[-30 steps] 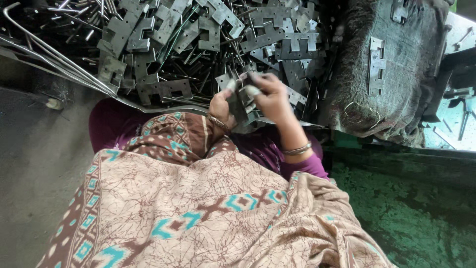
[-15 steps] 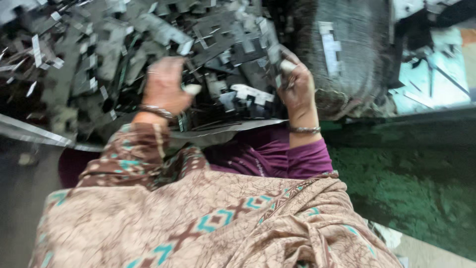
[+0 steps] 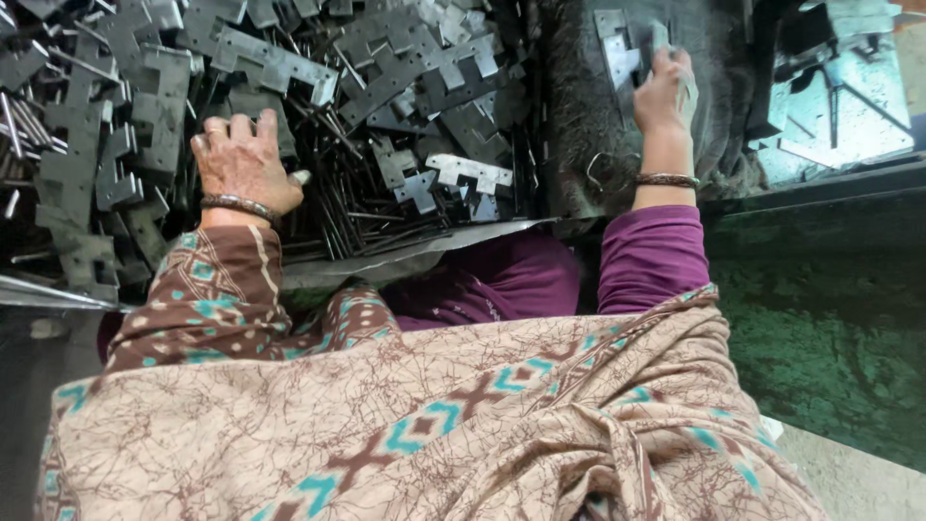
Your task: The person sits and sorts through a large pile of small, grey metal brackets and rods. They pick up the parts with both hands, separate them, and place them into a container or onto a surface to their right.
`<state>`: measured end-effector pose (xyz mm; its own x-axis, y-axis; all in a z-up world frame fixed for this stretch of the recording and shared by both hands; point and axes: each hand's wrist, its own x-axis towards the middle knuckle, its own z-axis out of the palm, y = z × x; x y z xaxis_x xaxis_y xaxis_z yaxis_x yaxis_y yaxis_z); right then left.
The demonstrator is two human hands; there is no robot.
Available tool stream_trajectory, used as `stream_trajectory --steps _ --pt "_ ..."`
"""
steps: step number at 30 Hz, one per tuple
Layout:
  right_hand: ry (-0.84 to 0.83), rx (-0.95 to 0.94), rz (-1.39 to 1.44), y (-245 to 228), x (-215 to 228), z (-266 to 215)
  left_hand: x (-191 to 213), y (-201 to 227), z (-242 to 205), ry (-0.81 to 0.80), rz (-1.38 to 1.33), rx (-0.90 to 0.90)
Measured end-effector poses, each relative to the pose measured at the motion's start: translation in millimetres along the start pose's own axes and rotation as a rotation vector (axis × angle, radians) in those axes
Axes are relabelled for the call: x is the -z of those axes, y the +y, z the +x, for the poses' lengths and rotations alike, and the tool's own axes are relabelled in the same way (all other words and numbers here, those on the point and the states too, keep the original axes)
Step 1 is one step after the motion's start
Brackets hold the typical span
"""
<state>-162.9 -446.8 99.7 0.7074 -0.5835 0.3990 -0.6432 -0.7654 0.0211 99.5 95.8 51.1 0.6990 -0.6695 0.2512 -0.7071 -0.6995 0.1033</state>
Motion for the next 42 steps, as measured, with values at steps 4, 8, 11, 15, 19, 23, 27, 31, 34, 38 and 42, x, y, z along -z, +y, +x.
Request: stream_trajectory --steps 4,8,11,15,19,23,27,31,34,38,42 --pt "-0.019 0.303 0.345 -109 36 -39 12 1 -12 0.037 -0.084 -0.083" --pt "-0.420 0.521 0.404 -206 51 -98 30 5 -13 0.273 -0.056 -0.170" --pt "-0.535 0.537 0.250 -230 37 -120 58 5 -20 0.346 -0.450 -0.145" --pt "-0.513 0.552 0.247 -227 4 -127 81 -18 -25 0.342 -1.266 0.133" --pt "-0.522 0.476 0.229 -216 -12 -125 68 -48 -36 0.333 -2.344 0.368" --pt "-0.543 0.541 0.279 -227 -3 -123 58 -39 -47 0.158 -2.568 0.287" --pt "-0.663 0.423 0.180 -246 -3 -120 28 -22 -26 0.174 -1.975 0.183" --pt "-0.708 0.415 0.274 -247 -23 -119 -18 14 -22 -0.025 -0.599 0.258" --pt "-0.666 0.478 0.324 -241 -29 -124 -37 39 -25 -0.140 -0.272 0.209" --pt "-0.585 0.412 0.455 -234 -6 -128 -47 55 -23 0.033 -0.265 0.181" --pt "-0.412 0.360 0.747 -238 21 -126 -53 63 -22 0.218 -0.483 0.106"
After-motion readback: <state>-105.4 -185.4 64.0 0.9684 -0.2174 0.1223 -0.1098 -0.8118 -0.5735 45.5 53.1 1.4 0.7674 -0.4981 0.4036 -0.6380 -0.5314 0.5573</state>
